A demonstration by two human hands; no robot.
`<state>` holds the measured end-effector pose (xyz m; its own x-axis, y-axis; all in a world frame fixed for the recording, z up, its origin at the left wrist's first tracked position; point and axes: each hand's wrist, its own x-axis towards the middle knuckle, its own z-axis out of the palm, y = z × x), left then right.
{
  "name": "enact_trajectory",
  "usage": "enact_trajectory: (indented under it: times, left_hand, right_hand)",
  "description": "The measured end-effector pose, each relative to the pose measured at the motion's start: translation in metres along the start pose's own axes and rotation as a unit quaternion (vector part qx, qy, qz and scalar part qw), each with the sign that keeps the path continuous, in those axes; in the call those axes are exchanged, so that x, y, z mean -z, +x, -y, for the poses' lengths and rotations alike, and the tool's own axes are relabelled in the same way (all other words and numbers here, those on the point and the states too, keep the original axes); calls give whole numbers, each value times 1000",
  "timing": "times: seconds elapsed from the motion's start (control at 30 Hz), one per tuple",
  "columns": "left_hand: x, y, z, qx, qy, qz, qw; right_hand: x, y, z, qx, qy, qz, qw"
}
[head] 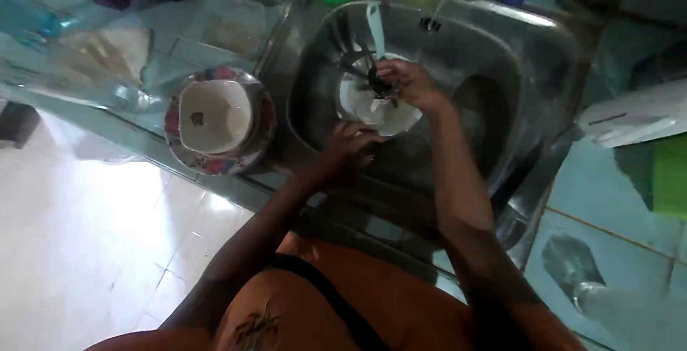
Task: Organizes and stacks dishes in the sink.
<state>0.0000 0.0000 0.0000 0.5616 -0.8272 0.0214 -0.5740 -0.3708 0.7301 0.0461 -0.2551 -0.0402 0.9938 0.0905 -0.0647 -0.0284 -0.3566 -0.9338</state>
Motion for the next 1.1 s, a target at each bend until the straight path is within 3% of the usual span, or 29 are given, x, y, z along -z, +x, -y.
enact_trajectory:
  times: [0.1,0.17,0.23,0.33,0.47,0.57,0.63,0.73,0.83,0.9,0.97,1.03,1.1]
  left_hand:
    - [52,-41,-9,2,-2,-145,989]
    - [87,-71,12,26,66,-274,959]
    - [118,-102,30,138,159,-358,910]
    - [148,-132,42,374,181,-330,848]
    - [153,-156,71,477,147,-309,810]
    - [152,-162,92,545,70,-269,791]
    - [149,-159,99,561,12,-245,791]
    - [147,-157,105,561,-44,-274,780]
    - [148,-157,116,553,-38,-306,774]
    - [145,-154,118,526,-43,-332,782]
    - [142,-150,113,489,-62,-358,793]
    - [139,-145,110,452,-81,-377,804]
    - [136,-140,115,442,-86,-386,805]
  right_hand:
    - [18,-19,35,-62,32,33,997]
    - [32,-27,40,-38,38,42,998]
    - [42,-34,42,8,31,34,999]
    - [50,-40,47,13,20,-15,1000]
    - [50,-41,55,-12,-13,-110,994]
    - [37,-40,78,28,-3,-136,990]
    - [23,-39,95,63,-9,-106,992]
    - [-3,-36,111,85,-33,-27,995]
    - [-12,-31,116,5,-105,45,993]
    - [-1,-26,107,-89,-160,11,983]
    - [15,-22,87,-179,-179,-77,964]
    - [30,-21,62,-202,-144,-160,955]
    - [36,-21,45,-170,-38,-196,965]
